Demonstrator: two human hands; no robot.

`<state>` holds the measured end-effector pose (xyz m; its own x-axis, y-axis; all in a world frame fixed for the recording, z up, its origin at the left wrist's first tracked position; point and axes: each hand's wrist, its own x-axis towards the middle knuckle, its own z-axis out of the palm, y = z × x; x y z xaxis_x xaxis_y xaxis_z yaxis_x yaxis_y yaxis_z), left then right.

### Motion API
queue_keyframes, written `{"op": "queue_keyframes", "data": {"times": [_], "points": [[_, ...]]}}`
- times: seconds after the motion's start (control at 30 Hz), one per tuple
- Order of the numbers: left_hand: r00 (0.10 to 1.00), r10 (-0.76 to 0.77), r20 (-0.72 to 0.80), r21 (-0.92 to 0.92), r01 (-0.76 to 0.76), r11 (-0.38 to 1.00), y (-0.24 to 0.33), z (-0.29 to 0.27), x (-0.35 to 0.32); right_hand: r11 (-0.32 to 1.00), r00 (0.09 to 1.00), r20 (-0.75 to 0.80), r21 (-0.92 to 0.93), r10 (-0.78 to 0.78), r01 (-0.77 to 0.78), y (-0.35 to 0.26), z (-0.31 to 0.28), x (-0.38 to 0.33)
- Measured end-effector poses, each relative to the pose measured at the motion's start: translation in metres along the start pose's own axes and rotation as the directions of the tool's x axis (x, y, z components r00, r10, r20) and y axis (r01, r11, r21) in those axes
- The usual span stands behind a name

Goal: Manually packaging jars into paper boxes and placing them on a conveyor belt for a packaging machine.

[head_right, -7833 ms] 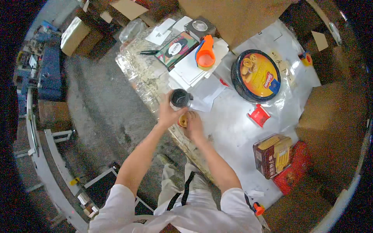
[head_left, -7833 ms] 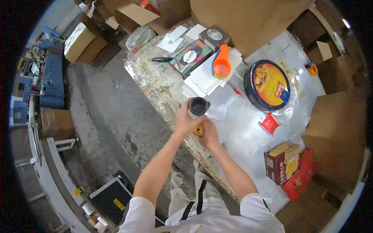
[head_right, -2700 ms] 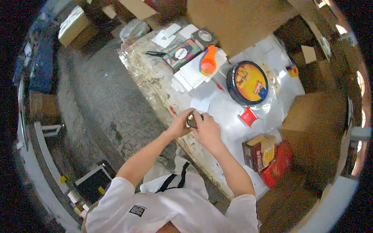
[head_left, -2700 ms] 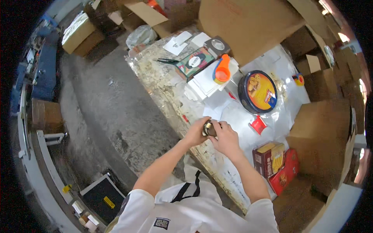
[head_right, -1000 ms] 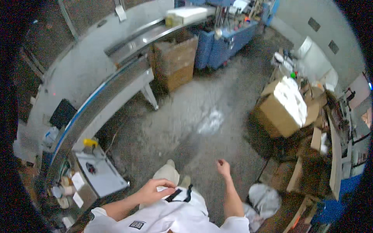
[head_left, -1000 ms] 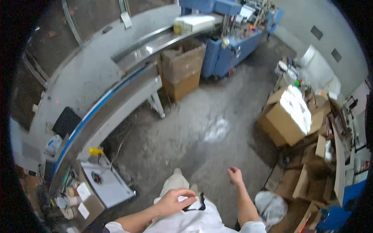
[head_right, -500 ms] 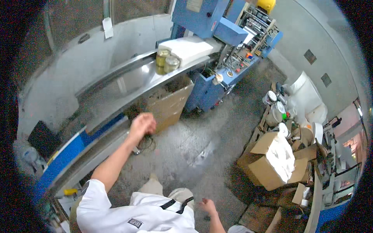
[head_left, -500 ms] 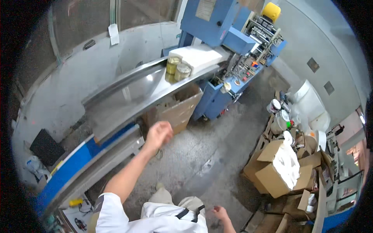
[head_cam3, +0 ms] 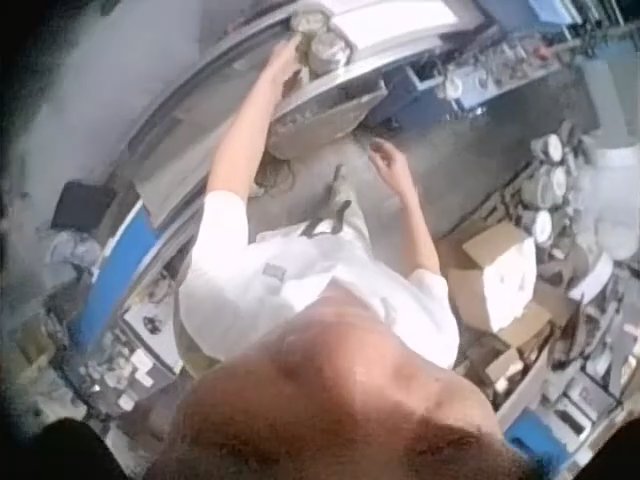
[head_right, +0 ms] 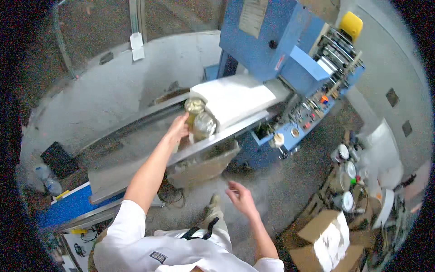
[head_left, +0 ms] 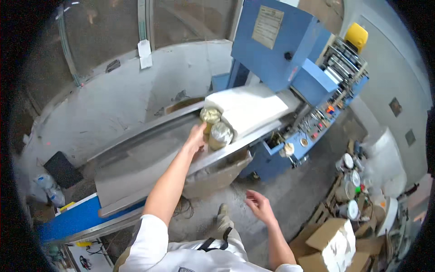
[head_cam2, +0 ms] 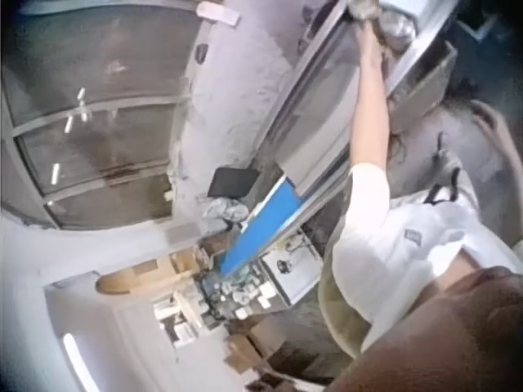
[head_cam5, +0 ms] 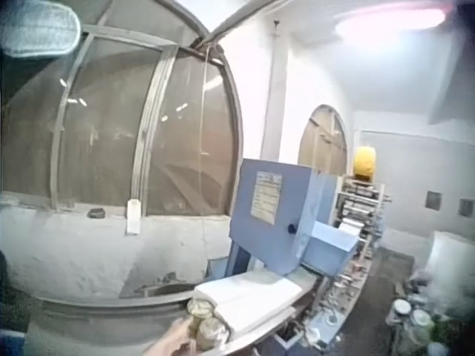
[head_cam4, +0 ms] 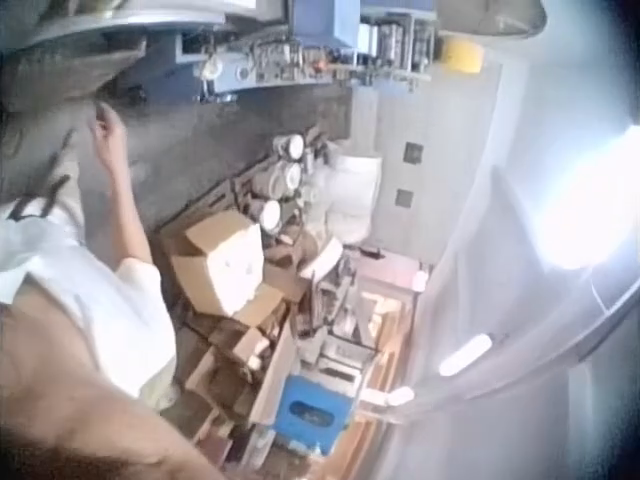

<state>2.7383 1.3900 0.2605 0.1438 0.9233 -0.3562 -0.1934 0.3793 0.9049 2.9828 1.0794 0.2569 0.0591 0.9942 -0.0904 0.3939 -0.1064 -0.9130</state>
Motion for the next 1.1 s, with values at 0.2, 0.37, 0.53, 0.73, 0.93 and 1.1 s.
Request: {"op": "queue_keyframes", "data": {"times": [0.2,0.37,0.53,0.73,0.93,1.1], "points": [[0.971,-0.232,0.052,-0.183,0.237,0.954,0.01,0.0,0.078,0.931,0.909,0.221,-0.008,-0.354,0.365,-0.067,-0.037,0.152],[0.978,-0.019,-0.207,0.066,0.033,0.997,0.042,0.011,0.083,0.743,0.719,0.351,-0.089,-0.6,0.664,-0.107,-0.035,0.252],[0.91,0.032,-0.413,0.046,-0.014,0.999,0.03,0.007,0.024,0.358,0.553,0.69,-0.424,-0.467,0.832,-0.113,0.007,0.311],[0.898,0.021,-0.439,-0.087,-0.066,0.994,-0.008,-0.005,-0.061,0.188,0.578,0.73,-0.55,-0.364,0.813,-0.107,0.016,0.329],[0.857,0.061,-0.511,-0.193,-0.184,0.964,-0.032,-0.009,-0.062,0.297,0.576,0.693,-0.494,-0.433,0.817,-0.158,-0.003,0.305],[0.926,-0.042,-0.376,-0.296,-0.077,0.952,-0.019,0.041,-0.04,0.816,0.767,0.381,-0.055,-0.516,0.576,-0.165,-0.072,0.261]]}}
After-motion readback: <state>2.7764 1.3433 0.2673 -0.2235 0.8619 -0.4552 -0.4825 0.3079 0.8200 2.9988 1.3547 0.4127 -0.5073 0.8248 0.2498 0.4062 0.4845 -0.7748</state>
